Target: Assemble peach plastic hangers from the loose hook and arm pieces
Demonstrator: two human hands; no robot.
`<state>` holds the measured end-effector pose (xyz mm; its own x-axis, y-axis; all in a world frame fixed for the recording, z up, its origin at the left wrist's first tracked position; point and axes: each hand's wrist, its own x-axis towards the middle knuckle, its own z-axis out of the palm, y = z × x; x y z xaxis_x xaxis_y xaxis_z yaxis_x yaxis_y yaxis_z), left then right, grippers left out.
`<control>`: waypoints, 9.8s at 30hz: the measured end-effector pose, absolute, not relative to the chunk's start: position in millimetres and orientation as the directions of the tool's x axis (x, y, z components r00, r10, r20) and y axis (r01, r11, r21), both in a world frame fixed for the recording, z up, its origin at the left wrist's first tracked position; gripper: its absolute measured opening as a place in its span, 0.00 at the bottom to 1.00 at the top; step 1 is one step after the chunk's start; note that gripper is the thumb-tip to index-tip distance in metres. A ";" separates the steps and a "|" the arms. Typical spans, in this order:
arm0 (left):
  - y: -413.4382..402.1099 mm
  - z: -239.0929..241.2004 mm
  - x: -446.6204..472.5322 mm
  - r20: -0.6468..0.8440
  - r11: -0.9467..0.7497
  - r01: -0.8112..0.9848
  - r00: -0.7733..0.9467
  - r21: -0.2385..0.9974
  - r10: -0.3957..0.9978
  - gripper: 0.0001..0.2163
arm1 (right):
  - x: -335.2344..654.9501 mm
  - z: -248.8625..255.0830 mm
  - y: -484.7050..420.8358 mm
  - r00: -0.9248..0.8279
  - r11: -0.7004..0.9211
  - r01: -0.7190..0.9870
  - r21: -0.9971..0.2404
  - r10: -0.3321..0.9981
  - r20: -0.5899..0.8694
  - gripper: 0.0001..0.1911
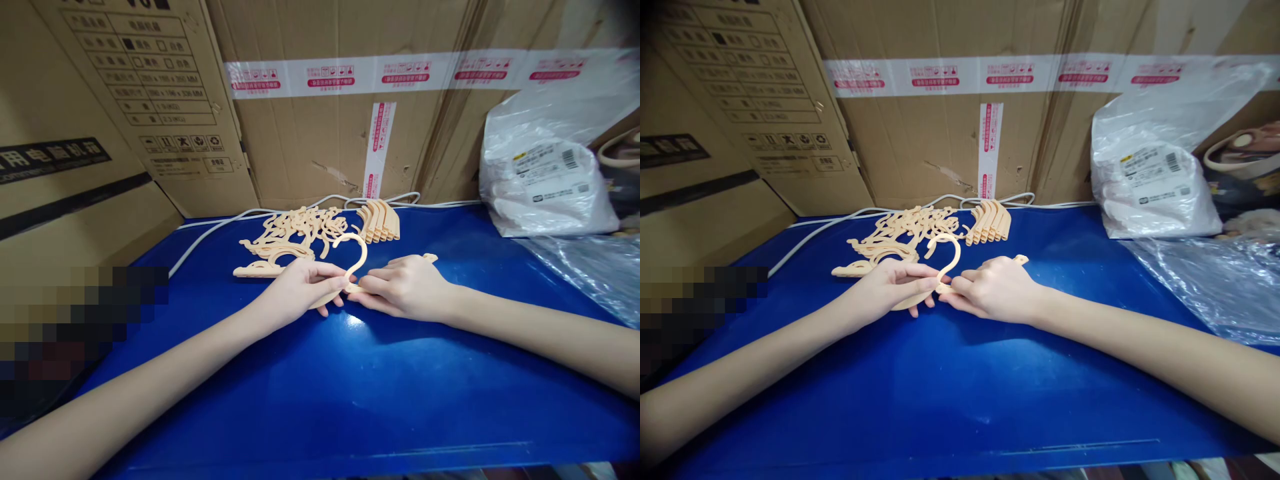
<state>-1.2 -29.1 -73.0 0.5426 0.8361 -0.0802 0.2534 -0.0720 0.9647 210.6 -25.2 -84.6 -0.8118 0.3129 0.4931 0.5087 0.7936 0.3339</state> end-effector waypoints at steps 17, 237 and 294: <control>-36.7 -63.3 2.0 -0.056 -0.210 0.391 0.569 0.896 0.821 0.12 | 210.3 -85.2 -25.1 -0.814 0.807 0.505 0.306 0.328 0.479 0.24; 85.8 6.7 -24.6 0.280 -0.247 0.696 0.069 0.674 0.958 0.09 | 213.8 -82.8 -25.4 -0.748 0.824 0.544 0.160 0.391 0.537 0.14; -59.0 -60.7 1.4 0.263 -0.790 0.529 0.750 0.311 0.606 0.13 | 216.2 -82.0 -25.0 -0.824 0.901 0.406 0.153 0.289 0.487 0.21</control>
<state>1.4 -59.0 -60.7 0.7504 0.6065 0.2627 0.5293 -0.7895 0.3106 216.2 -25.0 -82.0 -0.8243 0.2893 0.4866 0.4064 0.9008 0.1528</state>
